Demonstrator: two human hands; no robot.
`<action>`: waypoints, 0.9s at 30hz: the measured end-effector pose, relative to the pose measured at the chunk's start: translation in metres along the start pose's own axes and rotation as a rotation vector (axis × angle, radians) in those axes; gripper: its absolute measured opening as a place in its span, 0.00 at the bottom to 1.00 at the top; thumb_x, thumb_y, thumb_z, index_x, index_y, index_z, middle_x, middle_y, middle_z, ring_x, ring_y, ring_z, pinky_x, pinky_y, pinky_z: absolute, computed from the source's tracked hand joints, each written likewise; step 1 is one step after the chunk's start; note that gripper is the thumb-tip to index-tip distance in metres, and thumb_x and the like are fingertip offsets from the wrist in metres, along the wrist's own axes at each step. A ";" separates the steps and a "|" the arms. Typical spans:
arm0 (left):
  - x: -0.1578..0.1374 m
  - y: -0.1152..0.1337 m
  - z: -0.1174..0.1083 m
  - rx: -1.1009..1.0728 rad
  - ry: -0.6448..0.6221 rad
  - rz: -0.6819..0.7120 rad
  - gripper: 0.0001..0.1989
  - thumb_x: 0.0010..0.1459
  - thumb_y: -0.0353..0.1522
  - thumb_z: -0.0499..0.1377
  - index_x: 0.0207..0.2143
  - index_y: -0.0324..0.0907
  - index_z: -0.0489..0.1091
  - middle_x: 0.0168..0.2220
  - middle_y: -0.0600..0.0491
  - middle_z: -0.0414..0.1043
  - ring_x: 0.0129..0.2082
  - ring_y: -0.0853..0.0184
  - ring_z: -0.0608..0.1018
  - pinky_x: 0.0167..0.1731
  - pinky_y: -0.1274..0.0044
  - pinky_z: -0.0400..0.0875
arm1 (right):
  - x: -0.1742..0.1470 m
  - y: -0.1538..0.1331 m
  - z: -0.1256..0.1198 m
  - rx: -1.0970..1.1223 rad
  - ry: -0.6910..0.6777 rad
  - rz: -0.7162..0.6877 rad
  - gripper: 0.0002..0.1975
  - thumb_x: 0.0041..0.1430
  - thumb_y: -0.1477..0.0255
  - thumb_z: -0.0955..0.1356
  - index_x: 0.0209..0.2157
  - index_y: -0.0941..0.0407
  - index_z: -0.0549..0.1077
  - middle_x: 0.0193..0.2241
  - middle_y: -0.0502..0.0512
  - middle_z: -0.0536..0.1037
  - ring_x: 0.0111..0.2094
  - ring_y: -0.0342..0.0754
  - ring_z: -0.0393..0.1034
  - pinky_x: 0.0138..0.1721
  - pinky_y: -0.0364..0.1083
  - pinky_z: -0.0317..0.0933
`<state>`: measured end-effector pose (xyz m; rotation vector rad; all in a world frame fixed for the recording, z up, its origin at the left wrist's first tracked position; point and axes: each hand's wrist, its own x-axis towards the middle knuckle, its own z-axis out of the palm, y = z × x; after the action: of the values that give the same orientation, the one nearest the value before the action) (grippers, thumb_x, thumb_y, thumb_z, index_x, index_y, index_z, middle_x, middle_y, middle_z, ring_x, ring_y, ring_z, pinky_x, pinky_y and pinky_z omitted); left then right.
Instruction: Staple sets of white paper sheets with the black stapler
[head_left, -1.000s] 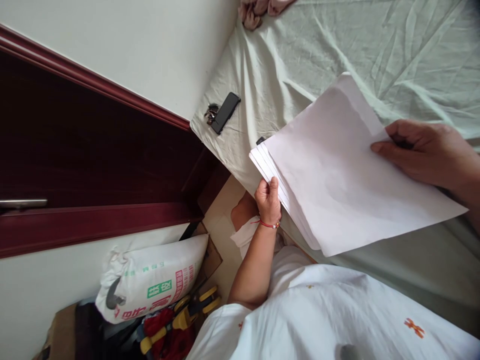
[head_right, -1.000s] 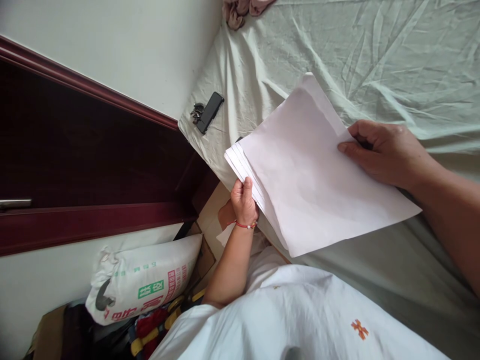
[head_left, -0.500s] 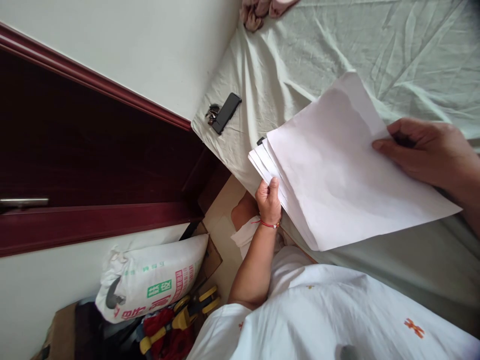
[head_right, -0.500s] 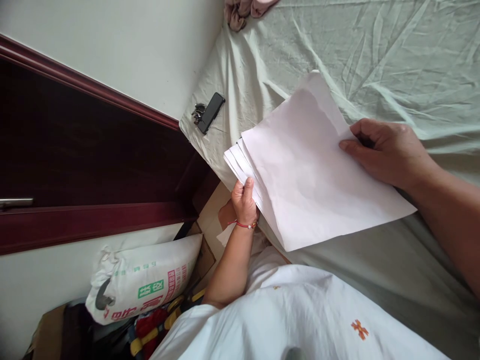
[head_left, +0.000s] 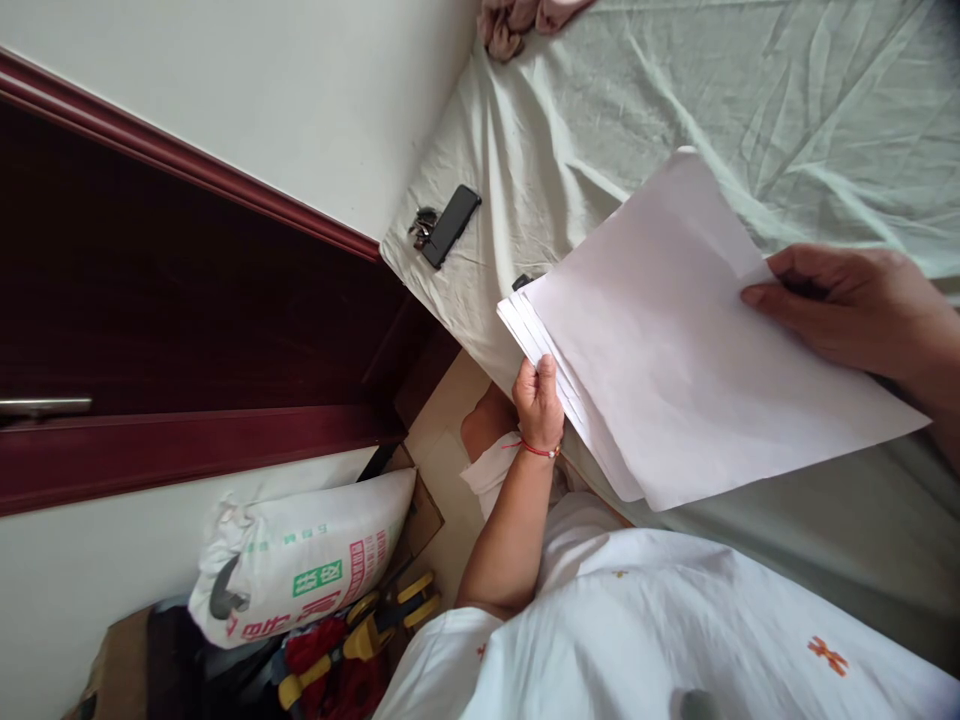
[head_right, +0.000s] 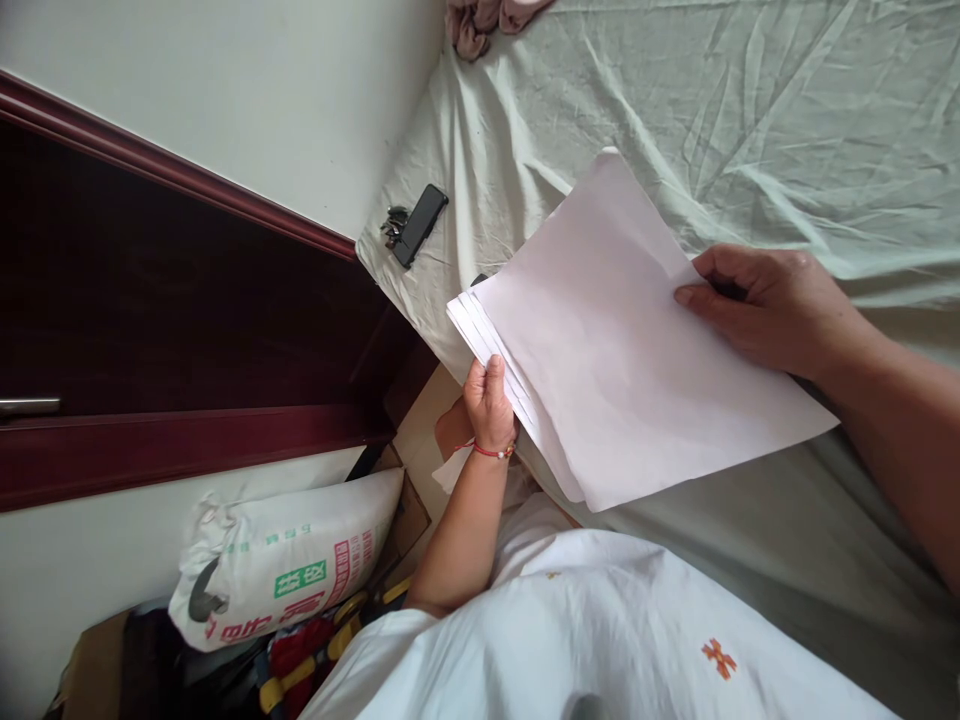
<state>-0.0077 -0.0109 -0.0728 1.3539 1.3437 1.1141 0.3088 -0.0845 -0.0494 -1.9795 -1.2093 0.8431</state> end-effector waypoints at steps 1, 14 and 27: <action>0.000 0.000 0.000 0.017 -0.012 0.039 0.22 0.62 0.53 0.62 0.36 0.43 0.75 0.32 0.55 0.75 0.37 0.68 0.76 0.42 0.78 0.71 | 0.000 0.001 0.000 -0.007 -0.001 0.002 0.13 0.56 0.57 0.70 0.36 0.50 0.78 0.24 0.48 0.76 0.26 0.45 0.66 0.28 0.46 0.57; 0.001 0.003 -0.001 0.232 -0.034 0.159 0.21 0.64 0.50 0.61 0.41 0.42 0.77 0.40 0.49 0.82 0.44 0.62 0.81 0.48 0.74 0.74 | -0.002 -0.006 0.003 0.077 0.149 0.025 0.12 0.54 0.59 0.71 0.37 0.50 0.79 0.25 0.47 0.75 0.25 0.42 0.62 0.29 0.46 0.56; 0.001 -0.002 -0.002 0.186 -0.048 0.149 0.20 0.66 0.50 0.59 0.42 0.42 0.76 0.41 0.49 0.82 0.48 0.62 0.81 0.51 0.74 0.73 | -0.001 0.000 0.003 0.104 0.081 -0.004 0.17 0.54 0.54 0.71 0.38 0.50 0.81 0.27 0.50 0.79 0.27 0.44 0.67 0.28 0.45 0.59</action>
<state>-0.0099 -0.0099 -0.0744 1.6288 1.3552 1.0675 0.3065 -0.0847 -0.0512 -1.9082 -1.1007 0.8002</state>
